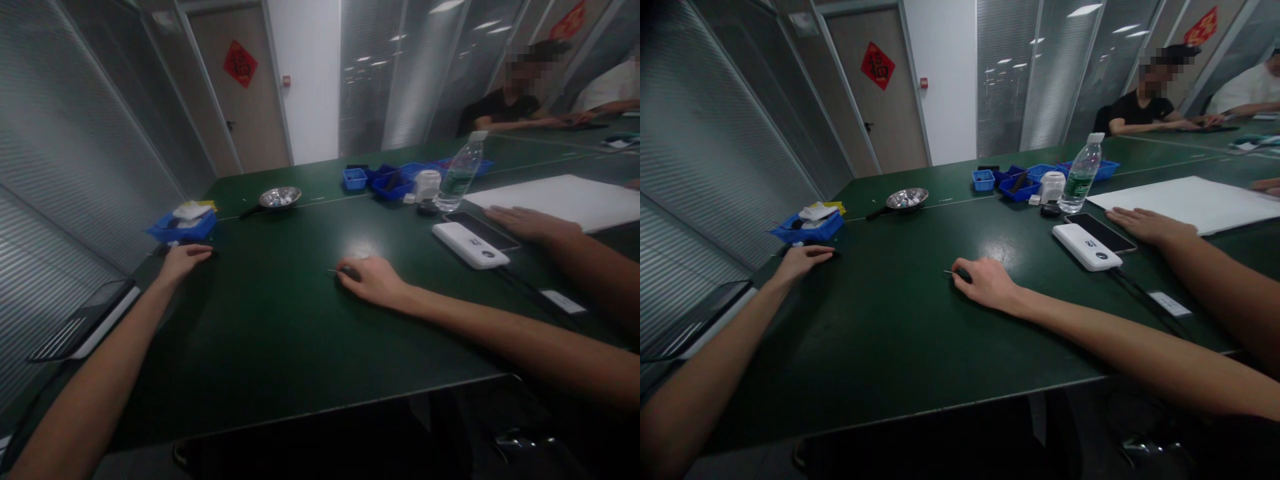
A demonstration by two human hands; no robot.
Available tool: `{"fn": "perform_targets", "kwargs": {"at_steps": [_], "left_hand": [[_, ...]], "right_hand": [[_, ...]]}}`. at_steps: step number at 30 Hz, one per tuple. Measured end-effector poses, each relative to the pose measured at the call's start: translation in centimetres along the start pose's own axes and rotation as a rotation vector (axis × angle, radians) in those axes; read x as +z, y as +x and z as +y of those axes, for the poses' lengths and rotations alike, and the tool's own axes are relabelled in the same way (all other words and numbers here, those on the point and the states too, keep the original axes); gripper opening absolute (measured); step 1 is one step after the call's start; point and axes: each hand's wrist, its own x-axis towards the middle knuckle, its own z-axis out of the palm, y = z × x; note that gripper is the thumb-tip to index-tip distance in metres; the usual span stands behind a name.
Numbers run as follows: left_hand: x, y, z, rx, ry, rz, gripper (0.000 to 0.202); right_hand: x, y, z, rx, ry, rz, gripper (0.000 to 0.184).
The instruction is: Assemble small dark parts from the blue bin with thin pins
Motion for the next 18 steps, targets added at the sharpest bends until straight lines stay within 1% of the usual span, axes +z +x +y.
{"fn": "perform_targets", "kwargs": {"at_steps": [6,11,13,16,18], "left_hand": [[0.1,0.6,-0.8,0.005,-0.070,-0.040,0.047],[-0.1,0.4,-0.2,0.023,-0.065,-0.034,0.052],[-0.2,0.1,0.2,0.017,-0.059,-0.030,0.050],[-0.2,-0.4,0.8,0.022,0.036,0.005,0.040],[-0.2,-0.8,1.0,0.083,0.149,0.054,0.035]], "right_hand": [[0.5,0.1,0.4,0.003,-0.026,0.014,0.031],[0.4,0.1,0.4,0.001,-0.021,0.018,0.030],[0.3,0.1,0.3,0.001,-0.014,0.007,0.030],[0.2,0.1,0.3,0.004,-0.011,0.001,0.030],[0.3,0.1,0.3,0.002,-0.010,-0.001,0.030]]}}
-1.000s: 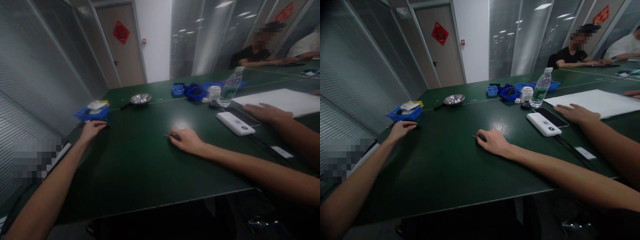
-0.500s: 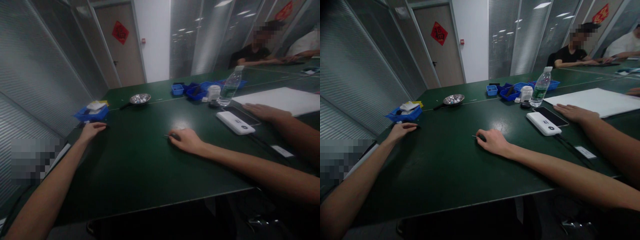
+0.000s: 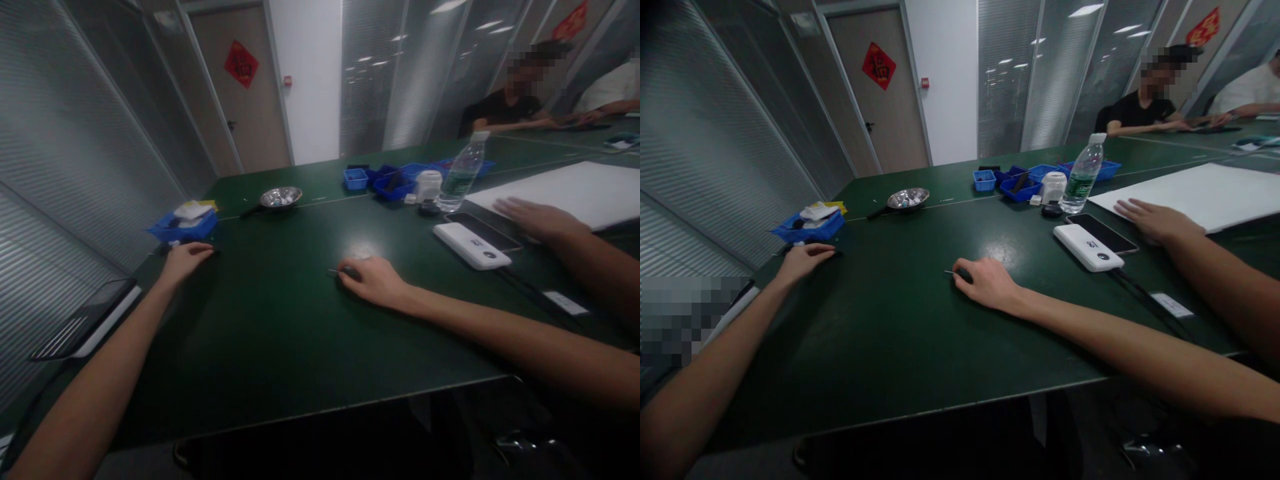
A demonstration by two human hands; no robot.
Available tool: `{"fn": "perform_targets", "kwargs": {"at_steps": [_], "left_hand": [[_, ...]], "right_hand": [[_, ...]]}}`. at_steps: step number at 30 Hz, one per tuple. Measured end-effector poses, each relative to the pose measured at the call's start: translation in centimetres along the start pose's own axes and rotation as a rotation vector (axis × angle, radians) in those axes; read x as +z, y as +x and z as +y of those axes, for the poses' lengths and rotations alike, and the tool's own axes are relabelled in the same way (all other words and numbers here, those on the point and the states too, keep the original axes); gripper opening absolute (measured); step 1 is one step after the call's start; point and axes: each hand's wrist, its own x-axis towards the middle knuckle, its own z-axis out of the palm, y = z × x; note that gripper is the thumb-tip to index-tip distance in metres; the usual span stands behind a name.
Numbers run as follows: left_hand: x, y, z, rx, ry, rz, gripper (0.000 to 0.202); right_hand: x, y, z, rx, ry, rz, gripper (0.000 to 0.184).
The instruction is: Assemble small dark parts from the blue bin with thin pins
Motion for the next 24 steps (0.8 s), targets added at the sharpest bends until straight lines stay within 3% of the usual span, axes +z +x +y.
{"fn": "perform_targets", "kwargs": {"at_steps": [3,6,10,15,20,22,24], "left_hand": [[0.0,-0.3,0.1,0.179,0.126,0.041,0.031],[-0.1,-0.5,0.0,0.359,0.193,0.008,0.033],[-0.2,-0.6,-0.1,0.498,0.298,-0.020,0.036],[-0.1,-0.6,0.2,0.473,0.307,-0.022,0.035],[0.1,-0.8,0.4,0.413,0.172,0.012,0.034],[0.2,-1.3,1.7,0.392,0.106,-0.016,0.034],[0.7,-2.4,4.4,0.409,0.035,-0.085,0.033]], "right_hand": [[0.1,0.0,0.1,-0.002,-0.001,0.007,0.030],[0.0,0.0,0.0,-0.005,-0.006,0.013,0.029],[-0.1,-0.1,-0.2,-0.001,0.000,0.001,0.030],[-0.1,-0.1,-0.2,-0.008,-0.023,0.011,0.028],[-0.1,-0.1,-0.1,-0.016,0.007,0.003,0.029],[0.0,-0.1,0.0,-0.045,0.024,0.006,0.030],[0.0,-0.2,0.0,-0.102,0.045,0.012,0.032]]}}
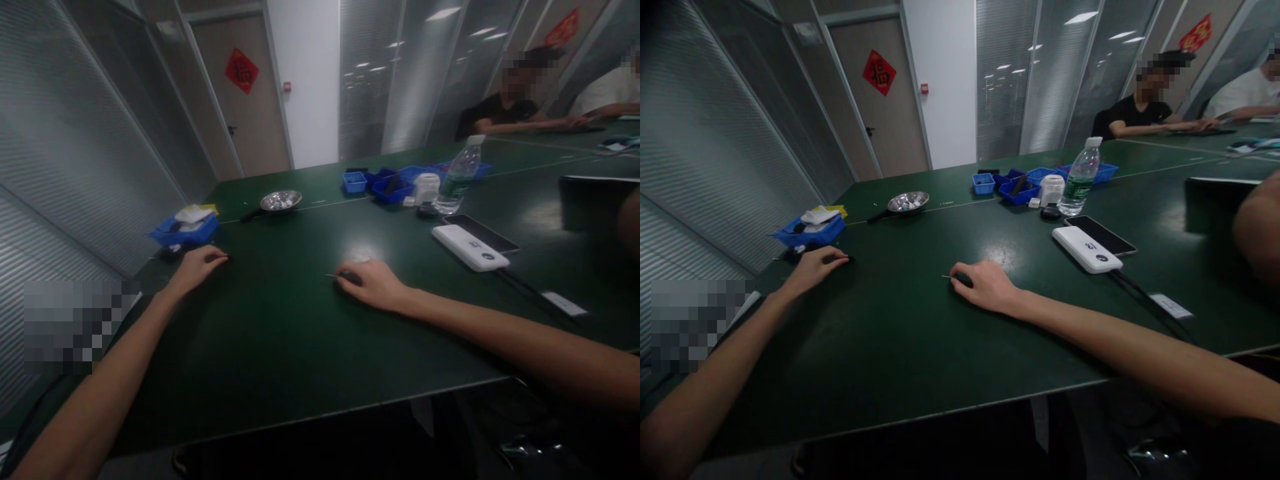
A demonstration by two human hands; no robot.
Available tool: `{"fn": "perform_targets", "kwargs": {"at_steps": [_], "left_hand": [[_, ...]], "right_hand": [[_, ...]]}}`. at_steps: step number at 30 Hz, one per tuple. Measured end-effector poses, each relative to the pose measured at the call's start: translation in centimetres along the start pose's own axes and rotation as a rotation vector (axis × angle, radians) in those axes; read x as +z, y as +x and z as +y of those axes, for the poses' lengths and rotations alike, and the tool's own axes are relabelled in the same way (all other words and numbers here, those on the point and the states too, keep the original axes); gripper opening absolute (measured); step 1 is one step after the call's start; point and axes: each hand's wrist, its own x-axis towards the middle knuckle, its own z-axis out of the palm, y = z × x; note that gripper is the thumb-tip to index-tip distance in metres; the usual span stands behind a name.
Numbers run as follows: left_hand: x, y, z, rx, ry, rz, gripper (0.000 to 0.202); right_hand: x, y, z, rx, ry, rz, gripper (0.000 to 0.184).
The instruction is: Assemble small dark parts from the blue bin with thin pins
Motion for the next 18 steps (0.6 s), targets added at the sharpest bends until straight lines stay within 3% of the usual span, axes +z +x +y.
{"fn": "perform_targets", "kwargs": {"at_steps": [6,8,11,18], "left_hand": [[3.9,-1.0,14.2,0.340,-0.337,-0.190,0.023],[5.5,-1.9,17.6,0.405,-0.417,-0.263,0.019],[7.2,-3.1,19.7,0.386,-0.477,-0.291,0.019],[7.3,-3.7,20.1,0.330,-0.497,-0.308,0.036]], "right_hand": [[-0.1,-0.3,-0.4,-0.166,0.027,0.011,0.035],[-0.3,-0.3,-0.7,-0.200,0.021,0.001,0.035],[-0.5,-0.4,-0.9,-0.229,0.011,-0.017,0.034],[-0.3,-0.4,-0.7,-0.312,-0.026,-0.047,0.034]]}}
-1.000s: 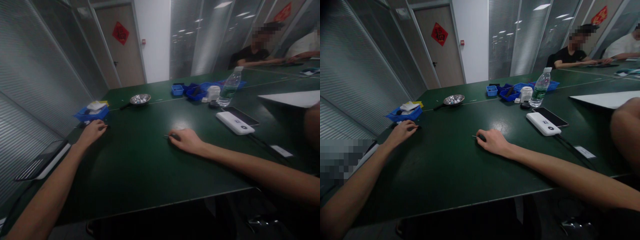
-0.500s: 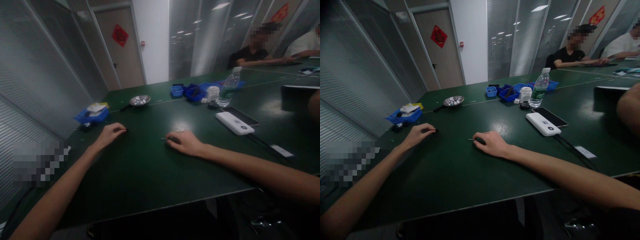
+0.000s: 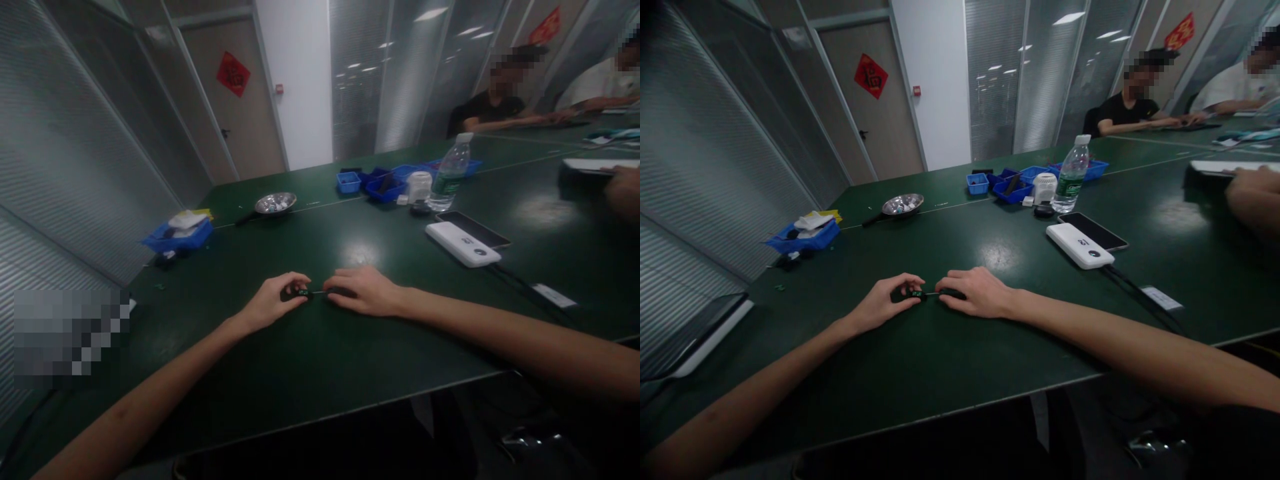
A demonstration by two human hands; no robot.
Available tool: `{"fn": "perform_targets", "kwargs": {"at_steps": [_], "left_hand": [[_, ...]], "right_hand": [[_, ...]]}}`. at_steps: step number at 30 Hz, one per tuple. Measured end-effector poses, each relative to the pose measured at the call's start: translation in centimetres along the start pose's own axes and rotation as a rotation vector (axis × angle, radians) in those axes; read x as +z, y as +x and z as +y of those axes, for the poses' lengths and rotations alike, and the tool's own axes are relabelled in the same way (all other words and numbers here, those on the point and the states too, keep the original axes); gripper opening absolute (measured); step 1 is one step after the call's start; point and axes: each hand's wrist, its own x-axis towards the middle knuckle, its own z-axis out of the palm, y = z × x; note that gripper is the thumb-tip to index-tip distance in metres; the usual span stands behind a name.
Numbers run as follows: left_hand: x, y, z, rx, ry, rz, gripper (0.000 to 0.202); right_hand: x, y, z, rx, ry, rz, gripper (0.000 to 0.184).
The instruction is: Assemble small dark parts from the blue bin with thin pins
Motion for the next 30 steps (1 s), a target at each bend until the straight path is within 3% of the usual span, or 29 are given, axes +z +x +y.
{"fn": "perform_targets", "kwargs": {"at_steps": [7,15,24,30], "left_hand": [[0.2,0.1,1.1,-0.034,-0.001,-0.045,0.033],[1.0,0.3,1.5,0.020,-0.023,-0.072,0.032],[1.5,0.5,1.8,0.027,0.026,-0.049,0.030],[1.0,0.2,2.0,-0.009,0.041,-0.025,0.035]], "right_hand": [[0.3,0.0,0.3,-0.060,0.017,0.004,0.034],[0.5,0.2,0.3,-0.073,0.080,-0.013,0.033],[0.3,0.1,0.0,-0.150,0.103,0.023,0.032],[0.4,0.0,0.1,-0.088,0.113,0.094,0.030]]}}
